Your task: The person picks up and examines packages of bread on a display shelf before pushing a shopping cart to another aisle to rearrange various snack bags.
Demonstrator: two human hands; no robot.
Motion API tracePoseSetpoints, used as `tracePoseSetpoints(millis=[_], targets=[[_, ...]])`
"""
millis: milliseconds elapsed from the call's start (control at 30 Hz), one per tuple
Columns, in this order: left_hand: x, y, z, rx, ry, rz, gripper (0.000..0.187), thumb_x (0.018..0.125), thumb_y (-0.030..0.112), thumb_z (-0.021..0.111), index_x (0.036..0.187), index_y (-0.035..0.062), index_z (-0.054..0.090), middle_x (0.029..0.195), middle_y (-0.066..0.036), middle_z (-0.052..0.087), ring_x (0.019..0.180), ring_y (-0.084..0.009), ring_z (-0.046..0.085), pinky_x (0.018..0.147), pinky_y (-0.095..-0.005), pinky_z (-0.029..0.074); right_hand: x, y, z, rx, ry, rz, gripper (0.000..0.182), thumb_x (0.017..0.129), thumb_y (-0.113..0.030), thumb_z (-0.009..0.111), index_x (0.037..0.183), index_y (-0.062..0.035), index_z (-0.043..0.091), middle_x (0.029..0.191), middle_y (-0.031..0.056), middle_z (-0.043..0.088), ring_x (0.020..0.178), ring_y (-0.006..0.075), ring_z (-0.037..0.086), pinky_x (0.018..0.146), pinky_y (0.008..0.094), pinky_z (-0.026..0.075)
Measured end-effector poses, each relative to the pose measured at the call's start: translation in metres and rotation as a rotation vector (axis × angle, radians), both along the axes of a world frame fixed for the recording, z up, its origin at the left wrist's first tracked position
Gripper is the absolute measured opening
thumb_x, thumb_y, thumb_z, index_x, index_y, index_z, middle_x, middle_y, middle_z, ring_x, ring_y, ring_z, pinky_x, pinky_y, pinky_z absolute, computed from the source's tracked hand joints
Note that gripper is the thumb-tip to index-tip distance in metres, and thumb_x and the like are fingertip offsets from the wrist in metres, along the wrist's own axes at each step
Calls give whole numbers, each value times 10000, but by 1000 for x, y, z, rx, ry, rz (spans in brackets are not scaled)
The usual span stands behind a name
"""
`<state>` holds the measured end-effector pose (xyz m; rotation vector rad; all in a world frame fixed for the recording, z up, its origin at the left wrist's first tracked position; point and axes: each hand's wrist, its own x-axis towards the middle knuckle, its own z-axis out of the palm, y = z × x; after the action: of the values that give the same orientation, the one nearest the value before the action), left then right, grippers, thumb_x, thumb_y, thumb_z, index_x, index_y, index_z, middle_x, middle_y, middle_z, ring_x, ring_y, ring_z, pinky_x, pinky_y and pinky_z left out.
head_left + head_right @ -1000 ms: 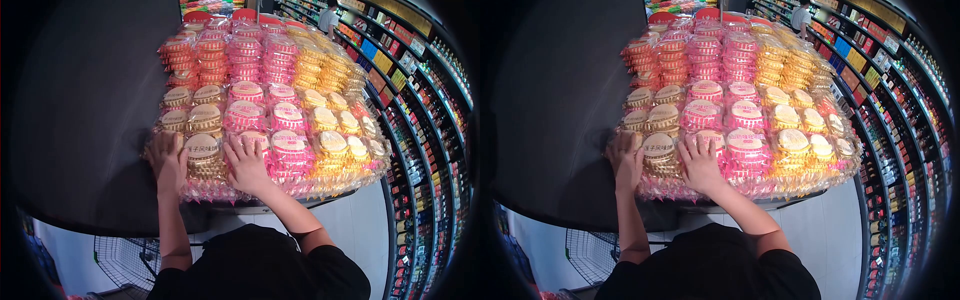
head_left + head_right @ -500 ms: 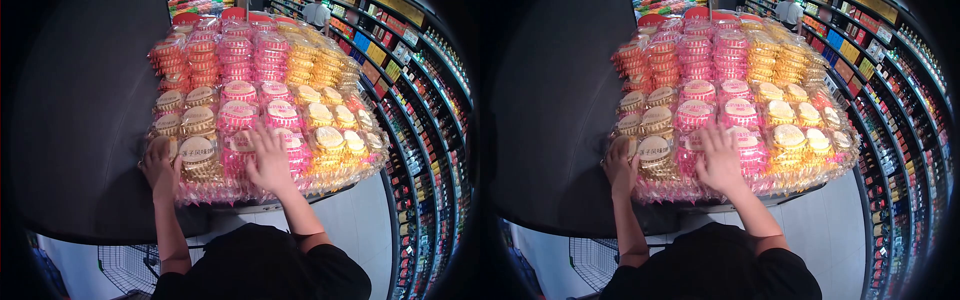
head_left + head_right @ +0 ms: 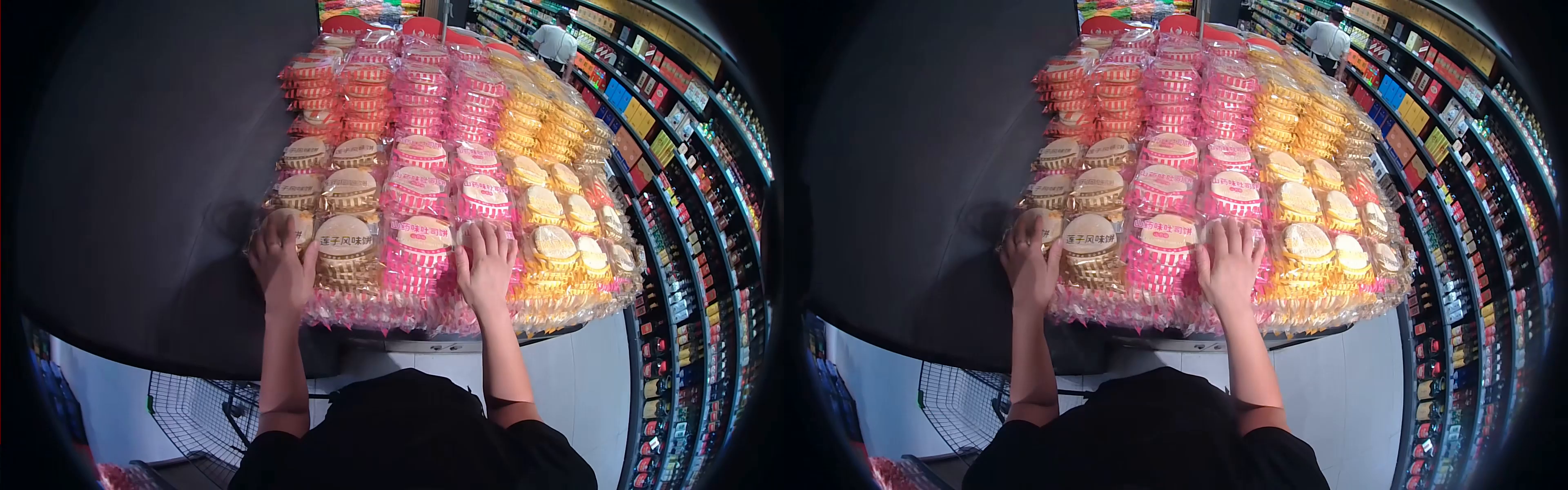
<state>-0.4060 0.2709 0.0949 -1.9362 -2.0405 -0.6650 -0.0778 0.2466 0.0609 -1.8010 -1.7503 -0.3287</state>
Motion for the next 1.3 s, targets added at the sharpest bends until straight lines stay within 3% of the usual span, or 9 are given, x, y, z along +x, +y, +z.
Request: tracePoseSetpoints(millis=[200,433,567,700,767,833,933,1100,1300], targets=[[15,-18,1,62,-4,-277,614,927,387,623,1450,95,488,1567,-147,361,1454,-381,298,1183,-610,167,-21,-21,15,30,-64,174,537,952,-358,560,1421,-99,517,1515,148,432,1434,392,340,1186,604,163],[22,-29,-7,85,-13,-287,679,873,342,688,1449,53,474,1576,-179,335,1460,-401,285,1172,-624,189,-42,-29,26,22,52,259,524,935,-327,579,1406,-100,539,1469,160,485,1401,417,371,1161,620,200],[40,-59,-29,78,-88,-463,682,825,286,720,1426,58,492,1549,-179,369,1445,-391,324,1154,-618,228,-61,-47,11,178,140,707,397,899,-264,621,1251,-81,643,1383,146,563,1329,402,471,1134,622,246],[54,-104,-79,60,-158,-630,551,821,248,664,1330,57,574,1437,-137,512,1342,-325,481,1129,-508,347,-92,-63,-43,296,166,1105,161,770,-158,764,913,-97,725,1116,56,713,1123,298,637,1100,573,351],[49,-133,-110,27,-166,-601,544,794,250,643,1296,45,599,1422,-133,528,1337,-283,490,1106,-467,394,-101,-75,-55,143,289,1182,117,737,-146,800,780,-106,699,1032,35,725,1056,268,661,1079,522,397],[44,-158,-123,13,-202,-497,476,736,268,662,1151,36,659,1330,-124,586,1251,-280,555,1061,-457,441,-108,-74,-70,109,326,1295,160,752,-150,790,698,-98,649,1023,36,720,1022,253,665,1042,492,431],[39,-201,-126,-16,-266,-304,182,770,238,673,796,67,618,795,-89,643,809,-290,654,815,-429,519,-117,-69,-87,-120,279,1510,246,799,-173,766,672,-72,581,963,49,701,963,262,666,981,487,471],[16,-280,-158,-186,-325,264,113,762,168,663,831,86,628,809,-89,652,856,-292,662,778,-414,507,-157,-83,-101,-264,266,1722,73,832,-109,709,835,-53,662,940,80,699,895,275,671,922,446,509],[-22,-379,-153,67,-237,729,93,717,46,619,779,115,618,798,-21,614,867,-264,624,776,-395,491,-195,-115,-102,-491,52,1938,255,820,-85,676,1074,-61,673,973,87,706,940,271,667,926,412,507]])
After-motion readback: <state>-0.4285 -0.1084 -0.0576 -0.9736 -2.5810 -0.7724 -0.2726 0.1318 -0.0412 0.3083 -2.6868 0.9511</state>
